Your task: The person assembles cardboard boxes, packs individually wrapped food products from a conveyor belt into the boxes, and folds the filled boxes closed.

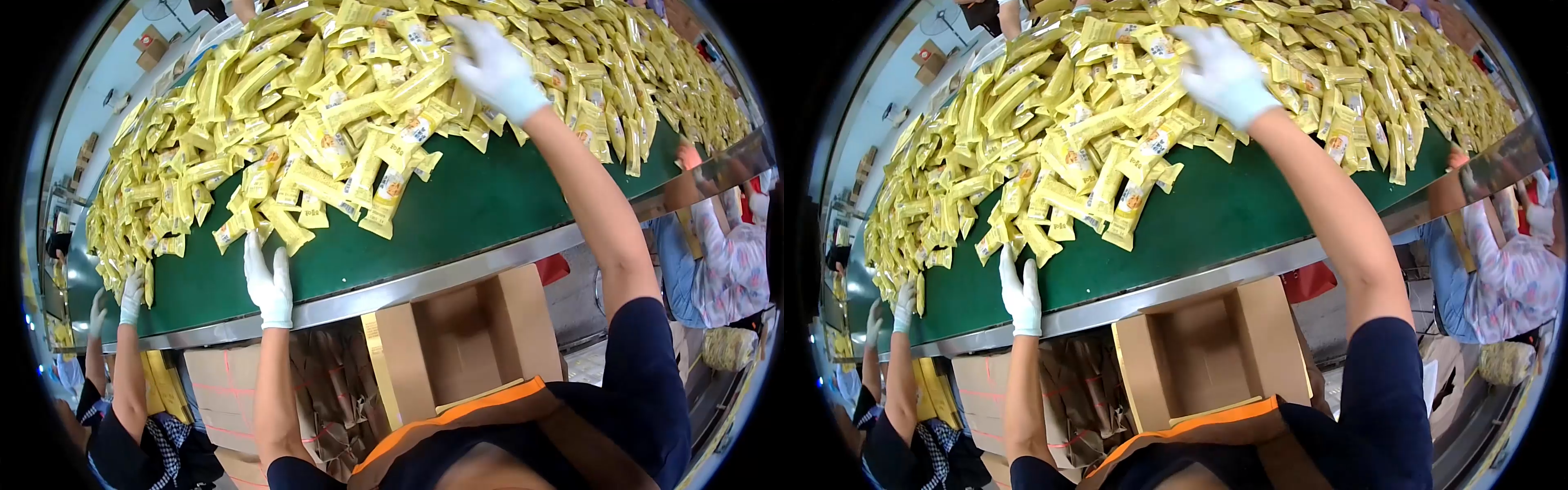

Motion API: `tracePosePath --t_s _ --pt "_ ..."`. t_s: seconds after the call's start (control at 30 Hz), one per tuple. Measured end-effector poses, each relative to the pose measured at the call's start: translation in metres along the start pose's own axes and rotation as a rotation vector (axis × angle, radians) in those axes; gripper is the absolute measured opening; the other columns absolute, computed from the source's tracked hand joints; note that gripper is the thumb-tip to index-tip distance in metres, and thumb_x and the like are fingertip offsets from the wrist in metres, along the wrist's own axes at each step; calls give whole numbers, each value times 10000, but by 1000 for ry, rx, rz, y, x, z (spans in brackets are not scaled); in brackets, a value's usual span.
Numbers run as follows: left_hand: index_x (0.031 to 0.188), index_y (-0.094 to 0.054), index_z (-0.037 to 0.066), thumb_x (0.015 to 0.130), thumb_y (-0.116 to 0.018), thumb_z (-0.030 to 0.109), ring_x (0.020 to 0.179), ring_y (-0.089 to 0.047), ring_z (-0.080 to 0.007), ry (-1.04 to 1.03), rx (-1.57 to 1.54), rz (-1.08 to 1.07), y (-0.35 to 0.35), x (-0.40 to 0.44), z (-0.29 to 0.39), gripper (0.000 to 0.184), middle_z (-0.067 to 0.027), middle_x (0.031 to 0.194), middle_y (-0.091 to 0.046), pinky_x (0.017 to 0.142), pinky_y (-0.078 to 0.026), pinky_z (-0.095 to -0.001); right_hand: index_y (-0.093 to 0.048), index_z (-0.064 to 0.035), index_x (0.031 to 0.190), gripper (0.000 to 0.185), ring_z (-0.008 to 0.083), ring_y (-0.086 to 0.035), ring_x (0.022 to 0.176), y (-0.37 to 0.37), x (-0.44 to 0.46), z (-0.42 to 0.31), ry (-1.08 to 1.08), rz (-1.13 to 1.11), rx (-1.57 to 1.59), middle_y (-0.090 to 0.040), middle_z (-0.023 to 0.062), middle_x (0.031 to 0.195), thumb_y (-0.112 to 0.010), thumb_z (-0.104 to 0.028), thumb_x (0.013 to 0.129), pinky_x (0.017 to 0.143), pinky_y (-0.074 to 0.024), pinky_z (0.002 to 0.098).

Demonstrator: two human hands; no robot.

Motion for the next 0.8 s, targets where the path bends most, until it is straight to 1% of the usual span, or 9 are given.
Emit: tracePosePath --t_s 0.07,0.27,0.3,0.4,0.53,0.6,0.7,0.73,0.8 --pt "1415 -434 -15 924 -590 257 1322 -445 -368 -25 14 -1 2 -1 2 583 -219 1423 -481 1109 -334 -405 -524 -176 1355 508 320 -553 1198 -58 26 -14 -102 -306 -68 -579 155 1286 -544 -245 852 980 -467 426" --pt "1388 -471 2 907 -624 300 1301 -460 -368 20 3 -3 2 1 -1 586 -211 1417 -484 1096 -349 -405 -565 -39 1254 495 307 -611 1161 -131 44 -35 -261 -768 -263 -634 192 1233 -603 -262 814 924 -509 423" --pt "1387 -473 4 906 -628 306 1300 -461 -368 21 5 -3 3 1 1 589 -210 1415 -485 1094 -352 -405 -538 -18 1249 486 338 -651 1083 -136 44 -34 -286 -752 -242 -639 182 1221 -616 -228 817 891 -528 427" --pt "1382 -478 8 899 -644 334 1294 -464 -370 -1 33 2 2 1 -1 606 -210 1408 -490 1084 -365 -409 -491 -12 1283 503 350 -645 1092 -158 39 -14 -294 -573 -267 -625 180 1240 -601 -214 836 894 -527 432" --pt "1379 -485 12 897 -646 321 1290 -473 -369 4 40 16 3 1 -4 594 -208 1410 -490 1091 -357 -410 -494 -84 1287 478 367 -611 1124 -126 34 -12 -362 -417 -37 -581 218 1284 -586 -230 840 970 -484 444" --pt "1380 -486 16 899 -645 304 1294 -473 -362 -21 49 12 1 0 -7 583 -206 1410 -491 1094 -354 -409 -584 -95 1178 469 370 -611 1082 -59 19 -19 -227 -40 330 -640 207 1132 -662 -357 797 951 -473 412" --pt "1388 -481 0 918 -620 154 1363 -414 -301 4 -64 -59 1 -2 -9 513 -167 1447 -473 1151 -279 -380 -609 -39 1099 409 122 -589 926 33 -64 -25 -422 -503 887 -638 41 962 -760 -231 771 845 -491 303" --pt "1390 -472 -17 927 -607 113 1371 -404 -273 31 -114 -58 -5 -3 -17 500 -159 1450 -472 1157 -267 -370 -623 -36 1037 337 135 -596 925 62 -103 -22 -278 -553 942 -641 52 954 -753 -211 781 845 -491 305" --pt "1380 -496 -6 947 -598 135 1352 -423 -281 -21 -80 -86 -5 0 -17 467 -168 1435 -483 1143 -293 -372 -623 -35 1051 343 141 -598 946 128 -209 1 -557 -694 944 -651 58 1012 -760 -216 794 866 -491 307"
Point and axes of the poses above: each hand's wrist, its own x-axis towards the middle knuckle, its own y-axis out of the back of the hand, z = x × y, the point moved 7 cm from there along x, towards the middle knuckle
